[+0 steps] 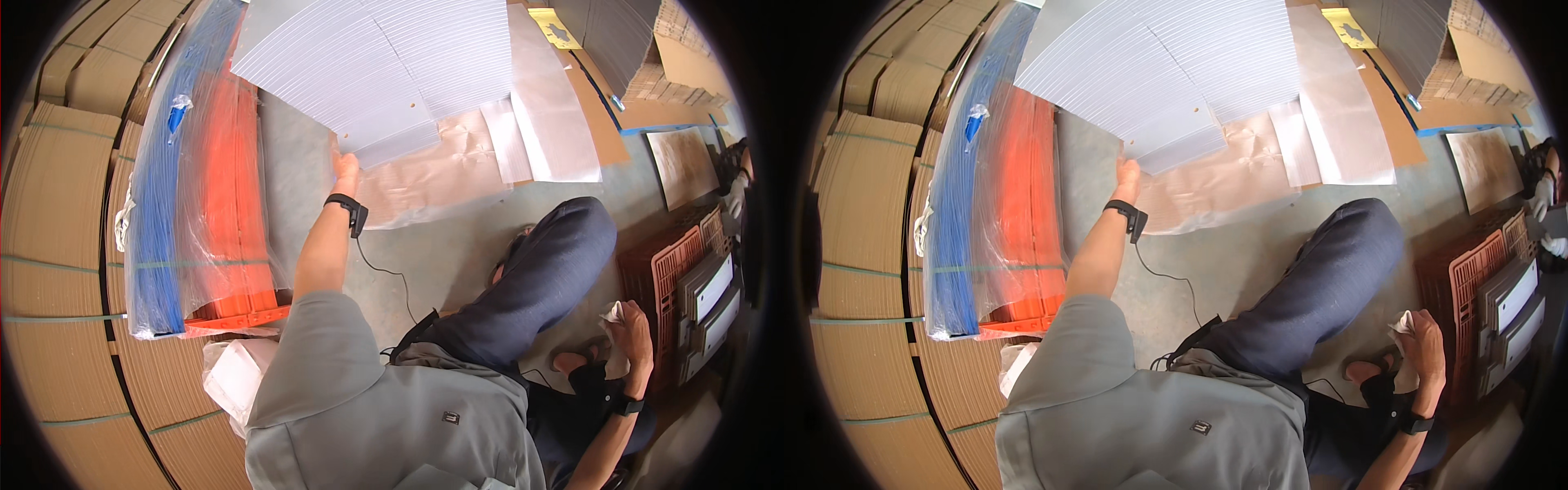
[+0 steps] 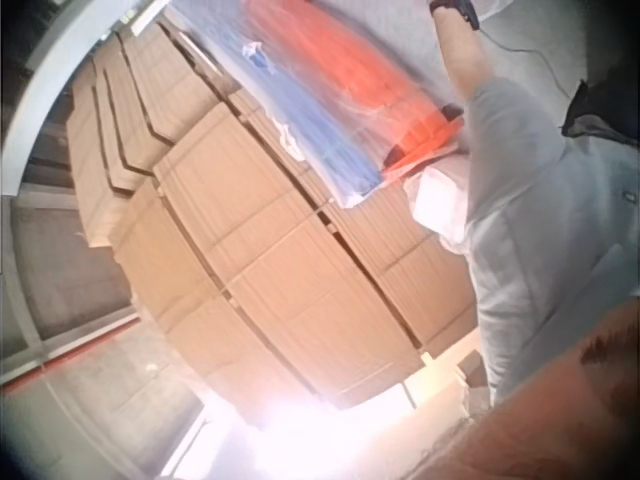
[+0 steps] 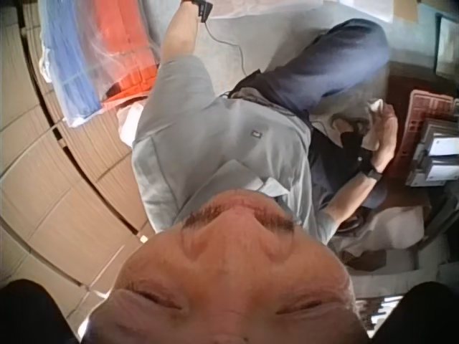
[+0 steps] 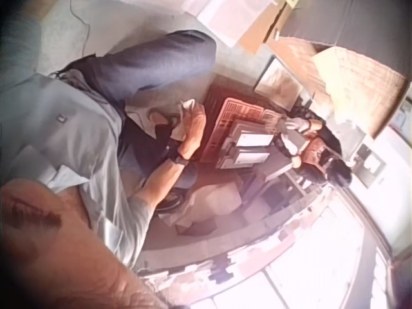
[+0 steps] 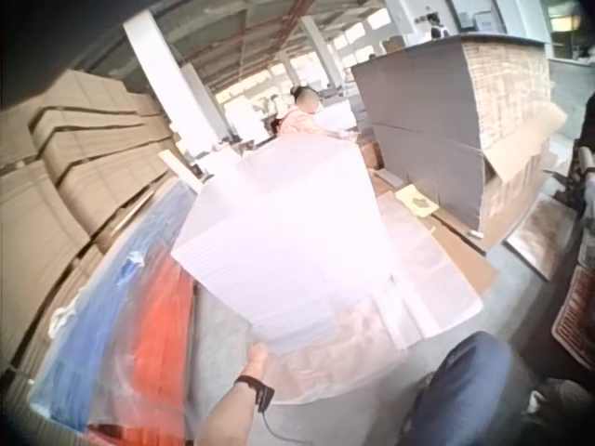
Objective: Wiping and cleaning grey furniture panels with a cloth and a polishing block in a factory setting.
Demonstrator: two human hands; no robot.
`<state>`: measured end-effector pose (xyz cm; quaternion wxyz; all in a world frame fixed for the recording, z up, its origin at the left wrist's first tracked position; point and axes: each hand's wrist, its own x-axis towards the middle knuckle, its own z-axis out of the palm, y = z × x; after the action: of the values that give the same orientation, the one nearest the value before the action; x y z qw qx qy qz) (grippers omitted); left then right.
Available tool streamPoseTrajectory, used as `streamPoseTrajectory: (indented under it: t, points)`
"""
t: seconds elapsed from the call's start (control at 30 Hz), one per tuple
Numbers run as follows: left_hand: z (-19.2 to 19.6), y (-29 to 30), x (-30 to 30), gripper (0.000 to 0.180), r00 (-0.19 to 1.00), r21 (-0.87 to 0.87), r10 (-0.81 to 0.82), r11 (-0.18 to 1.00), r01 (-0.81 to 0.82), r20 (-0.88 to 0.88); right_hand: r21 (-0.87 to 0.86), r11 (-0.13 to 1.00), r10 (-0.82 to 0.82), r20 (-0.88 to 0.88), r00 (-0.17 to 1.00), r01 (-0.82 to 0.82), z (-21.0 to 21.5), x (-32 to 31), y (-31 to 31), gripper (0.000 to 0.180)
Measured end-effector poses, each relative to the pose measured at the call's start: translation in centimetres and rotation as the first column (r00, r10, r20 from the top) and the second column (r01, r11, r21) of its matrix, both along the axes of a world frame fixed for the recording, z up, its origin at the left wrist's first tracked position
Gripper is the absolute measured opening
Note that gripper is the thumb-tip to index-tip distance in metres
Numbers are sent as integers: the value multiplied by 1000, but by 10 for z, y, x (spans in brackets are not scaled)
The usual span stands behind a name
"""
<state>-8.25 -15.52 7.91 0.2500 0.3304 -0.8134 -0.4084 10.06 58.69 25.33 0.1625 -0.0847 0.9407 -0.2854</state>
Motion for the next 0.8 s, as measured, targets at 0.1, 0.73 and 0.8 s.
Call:
streamPoseTrajectory:
  t: [0.1,0.73,0.8]
  points:
    - [15,34,-6,71,996,332,-91,939,86,1,33,998,-47,-9,999,47,2,9,11,20]
    - [187,363,-54,59,425,96,-901,417,904,-84,179,984,-20,-34,999,26,8,14,31,18]
    - [213,472,-56,59,173,142,-979,157,977,-109,149,987,-51,-107,993,67,24,19,36,20]
